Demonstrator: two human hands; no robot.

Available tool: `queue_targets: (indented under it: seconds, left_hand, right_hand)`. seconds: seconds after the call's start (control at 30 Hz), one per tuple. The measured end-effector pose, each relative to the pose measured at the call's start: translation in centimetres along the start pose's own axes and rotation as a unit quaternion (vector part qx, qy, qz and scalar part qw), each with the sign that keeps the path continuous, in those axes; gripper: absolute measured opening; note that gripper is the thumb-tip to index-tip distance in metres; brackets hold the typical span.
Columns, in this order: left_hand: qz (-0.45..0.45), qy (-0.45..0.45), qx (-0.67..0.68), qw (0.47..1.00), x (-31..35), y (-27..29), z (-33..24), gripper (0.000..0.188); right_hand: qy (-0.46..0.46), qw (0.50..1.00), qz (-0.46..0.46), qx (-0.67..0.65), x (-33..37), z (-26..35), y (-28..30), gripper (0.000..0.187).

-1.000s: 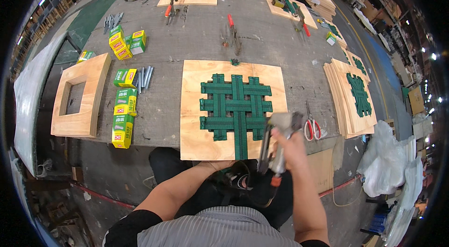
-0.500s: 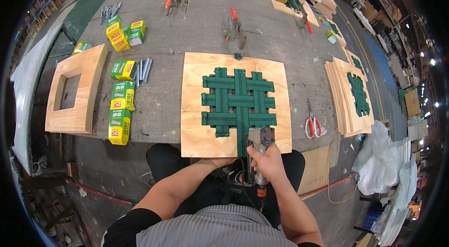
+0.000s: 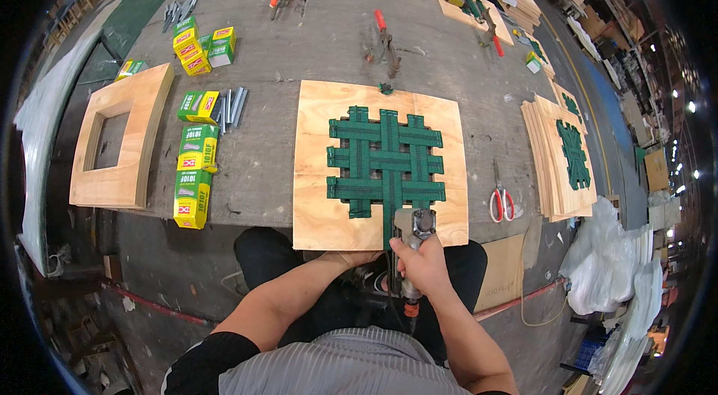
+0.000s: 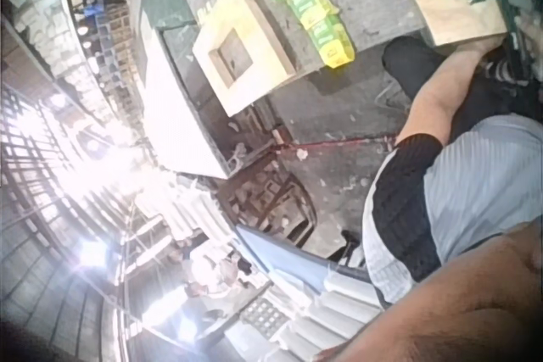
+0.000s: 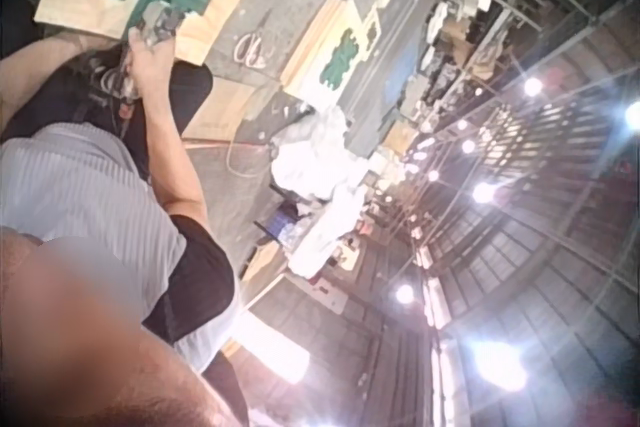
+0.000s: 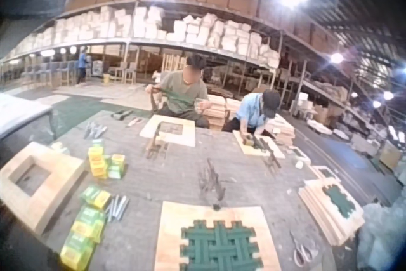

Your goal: The person weaves green plastic strips into a square wooden frame to create a cushion. They use a staple gun to secure the strips and scissors to trim excess material. The person works continuously, completing one cushion and starting another.

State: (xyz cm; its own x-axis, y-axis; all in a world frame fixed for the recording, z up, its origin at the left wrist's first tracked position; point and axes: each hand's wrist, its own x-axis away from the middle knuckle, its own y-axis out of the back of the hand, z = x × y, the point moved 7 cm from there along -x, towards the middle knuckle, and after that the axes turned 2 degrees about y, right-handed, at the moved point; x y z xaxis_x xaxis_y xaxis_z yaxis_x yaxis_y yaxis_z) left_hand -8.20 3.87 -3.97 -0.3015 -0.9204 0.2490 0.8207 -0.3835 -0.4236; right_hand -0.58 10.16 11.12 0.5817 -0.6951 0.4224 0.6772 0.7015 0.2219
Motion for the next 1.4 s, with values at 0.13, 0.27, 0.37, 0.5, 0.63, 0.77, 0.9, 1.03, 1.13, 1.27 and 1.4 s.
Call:
queue_targets:
  seconds: [0.13, 0.27, 0.37, 0.5, 0.63, 0.77, 0.9, 1.03, 1.13, 1.27, 1.4]
  left_hand:
    - [0.015, 0.022, 0.042, 0.999, -0.6, 1.0, -1.1, 0.047]
    - [0.063, 0.246, 0.319, 0.913, -0.2, 0.5, 0.2, 0.046]
    - [0.060, 0.057, 0.107, 0.991, -0.9, 1.4, -2.3, 0.045]
    - [0.059, 0.248, 0.775, 0.578, 0.1, -0.7, -0.1, 0.048]
    - [0.001, 0.408, 0.878, 0.252, 2.1, -2.1, 2.4, 0.056]
    - [0.114, 0.269, 0.956, -0.036, 1.7, 0.1, 1.6, 0.048]
    - [0.240, 0.170, 0.924, -0.244, 2.9, 3.3, 2.6, 0.057]
    - [0.134, 0.253, 0.863, -0.417, 4.9, 2.5, 6.9, 0.038]
    - [0.096, 0.283, 0.857, -0.420, 4.9, -2.0, 8.5, 0.034]
    - [0.122, 0.312, 0.824, -0.457, 3.1, -9.7, 7.9, 0.033]
    - [0.185, 0.285, 0.838, -0.428, 1.0, -14.1, 6.9, 0.039]
  right_hand:
    - [-0.019, 0.999, 0.003, 0.027, -0.1, -0.2, -0.3, 0.017]
    - [-0.001, 1.000, 0.028, 0.014, 0.0, 0.1, -1.2, 0.013]
    - [-0.015, 0.999, 0.022, 0.033, 0.0, 0.0, -1.4, 0.014]
    - [0.002, 1.000, 0.014, 0.002, 0.2, 0.0, -0.7, 0.015]
    - [-0.003, 0.999, -0.023, -0.043, 0.6, -0.8, 2.2, 0.021]
    - [0.010, 0.994, -0.064, -0.087, 0.9, -1.6, 5.0, 0.024]
    - [0.007, 0.993, -0.062, -0.097, 0.9, -2.6, 5.8, 0.027]
    - [-0.010, 0.992, -0.055, -0.111, 0.8, -3.1, 6.2, 0.022]
    - [-0.002, 0.994, -0.038, -0.100, 0.7, -2.7, 6.3, 0.023]
    - [0.026, 0.995, -0.013, -0.099, 0.6, -1.6, 5.4, 0.021]
    - [0.028, 0.995, 0.004, -0.091, 0.3, -0.8, 3.9, 0.023]
